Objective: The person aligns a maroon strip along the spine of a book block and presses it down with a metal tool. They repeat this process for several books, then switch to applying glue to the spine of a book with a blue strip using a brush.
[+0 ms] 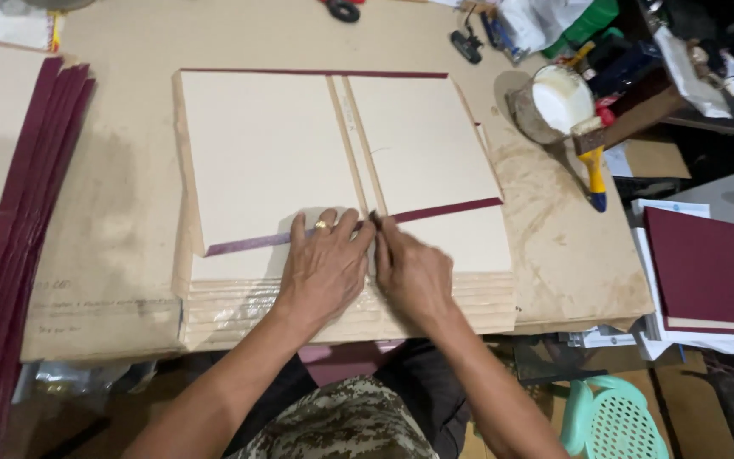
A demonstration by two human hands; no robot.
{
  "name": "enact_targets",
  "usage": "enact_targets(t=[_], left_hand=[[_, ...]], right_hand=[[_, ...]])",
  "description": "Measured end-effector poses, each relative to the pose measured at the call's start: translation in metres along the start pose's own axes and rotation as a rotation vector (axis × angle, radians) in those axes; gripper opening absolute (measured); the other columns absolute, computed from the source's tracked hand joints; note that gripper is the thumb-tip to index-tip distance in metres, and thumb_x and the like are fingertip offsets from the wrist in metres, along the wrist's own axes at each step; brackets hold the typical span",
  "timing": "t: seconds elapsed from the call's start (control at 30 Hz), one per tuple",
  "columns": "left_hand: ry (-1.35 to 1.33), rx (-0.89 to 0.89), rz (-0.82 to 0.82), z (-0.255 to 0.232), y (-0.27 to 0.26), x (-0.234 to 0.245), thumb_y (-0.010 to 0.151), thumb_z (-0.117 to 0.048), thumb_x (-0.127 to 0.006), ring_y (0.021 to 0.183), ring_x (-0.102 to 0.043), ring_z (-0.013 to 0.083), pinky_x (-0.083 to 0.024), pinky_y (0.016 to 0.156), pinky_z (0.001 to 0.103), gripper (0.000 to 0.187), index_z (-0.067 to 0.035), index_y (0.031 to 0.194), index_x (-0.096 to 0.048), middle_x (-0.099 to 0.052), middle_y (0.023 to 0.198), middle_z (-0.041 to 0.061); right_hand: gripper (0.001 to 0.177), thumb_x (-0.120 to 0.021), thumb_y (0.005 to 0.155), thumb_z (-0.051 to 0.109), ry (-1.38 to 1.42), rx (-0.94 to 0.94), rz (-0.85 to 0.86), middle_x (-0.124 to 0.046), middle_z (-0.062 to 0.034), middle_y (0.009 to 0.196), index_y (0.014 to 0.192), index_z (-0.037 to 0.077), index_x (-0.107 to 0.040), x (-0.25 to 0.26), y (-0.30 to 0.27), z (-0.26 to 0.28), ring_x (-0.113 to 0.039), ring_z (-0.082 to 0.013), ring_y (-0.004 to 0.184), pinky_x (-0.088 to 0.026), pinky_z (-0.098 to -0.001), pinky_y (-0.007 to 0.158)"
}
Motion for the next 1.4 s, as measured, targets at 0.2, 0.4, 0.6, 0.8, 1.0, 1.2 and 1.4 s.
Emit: enact_targets(t=[0.2,0.4,0.6,0.8,1.0,1.2,1.4], left_hand=[[0.002,-0.010,-0.038,0.003,0.002,-0.004,0.093,-0.014,-0.053,0.123,-0.059,0.0377,-0.037,0.103,0.072,0.039,-0.014,0.130,-0.067,-0.062,0.119,0.012],[0.015,-0.030,-0.073,0.001,-0.002,-0.008,0.091,-0.016,-0.058,0.120,-0.060,0.0379,-0.040,0.100,0.072,0.037,-0.014,0.126,-0.068,-0.062,0.117,0.012],[0.007,-0.030,-0.093,0.003,-0.003,-0.004,0.091,-0.016,-0.056,0.117,-0.060,0.0371,-0.040,0.099,0.071,0.038,-0.013,0.127,-0.068,-0.062,0.114,0.012],[0.037,-0.055,-0.096,0.000,-0.002,0.000,0.090,-0.015,-0.057,0.115,-0.061,0.0368,-0.041,0.098,0.070,0.038,-0.012,0.126,-0.069,-0.063,0.112,0.013],[0.029,-0.057,-0.061,-0.001,-0.004,0.007,0.091,-0.015,-0.056,0.119,-0.060,0.0368,-0.040,0.099,0.070,0.039,-0.012,0.128,-0.070,-0.063,0.117,0.014],[-0.012,-0.040,-0.022,0.004,-0.003,0.010,0.093,-0.013,-0.051,0.122,-0.059,0.0369,-0.038,0.101,0.070,0.042,-0.013,0.131,-0.067,-0.062,0.120,0.014],[0.018,-0.024,-0.058,0.000,0.002,0.000,0.091,-0.014,-0.054,0.113,-0.062,0.0345,-0.040,0.099,0.070,0.039,-0.012,0.128,-0.068,-0.062,0.109,0.012]], right_hand=[[0.036,-0.044,0.103,0.039,-0.022,0.009,0.027,-0.077,-0.0073,0.083,0.121,0.020,-0.068,0.013,0.003,-0.003,-0.076,-0.0377,0.082,-0.059,-0.0582,0.074],[0.036,-0.042,0.103,0.045,-0.043,0.028,0.056,-0.075,-0.0098,0.083,0.121,0.023,-0.065,0.002,0.016,-0.011,-0.075,-0.0406,0.084,-0.057,-0.0623,0.078],[0.033,-0.042,0.105,0.040,0.016,0.051,0.074,-0.076,-0.0099,0.079,0.115,0.020,-0.066,0.015,0.006,-0.004,-0.076,-0.0398,0.081,-0.058,-0.0605,0.076],[0.032,-0.045,0.103,0.038,0.017,0.068,0.043,-0.075,-0.0133,0.080,0.120,0.019,-0.064,0.004,0.012,-0.005,-0.075,-0.0417,0.083,-0.057,-0.0631,0.076],[0.037,-0.043,0.103,0.043,-0.056,0.013,0.084,-0.076,-0.0134,0.087,0.122,0.021,-0.065,0.001,0.020,-0.009,-0.074,-0.0431,0.087,-0.056,-0.0629,0.080],[0.040,-0.044,0.101,0.044,0.035,-0.068,0.099,-0.076,-0.0137,0.087,0.124,0.020,-0.067,0.014,0.022,-0.011,-0.073,-0.0438,0.092,-0.054,-0.0630,0.081],[0.035,-0.044,0.105,0.035,0.036,-0.128,0.093,-0.075,-0.0136,0.076,0.120,0.016,-0.069,0.011,0.012,0.003,-0.075,-0.0373,0.080,-0.058,-0.0546,0.077]])
Point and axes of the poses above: each hand's wrist, its own y-axis towards the middle knuckle, its own x-axis out of the back of the hand, z = x × y, the point moved 1 cm from there along y, towards the middle knuckle
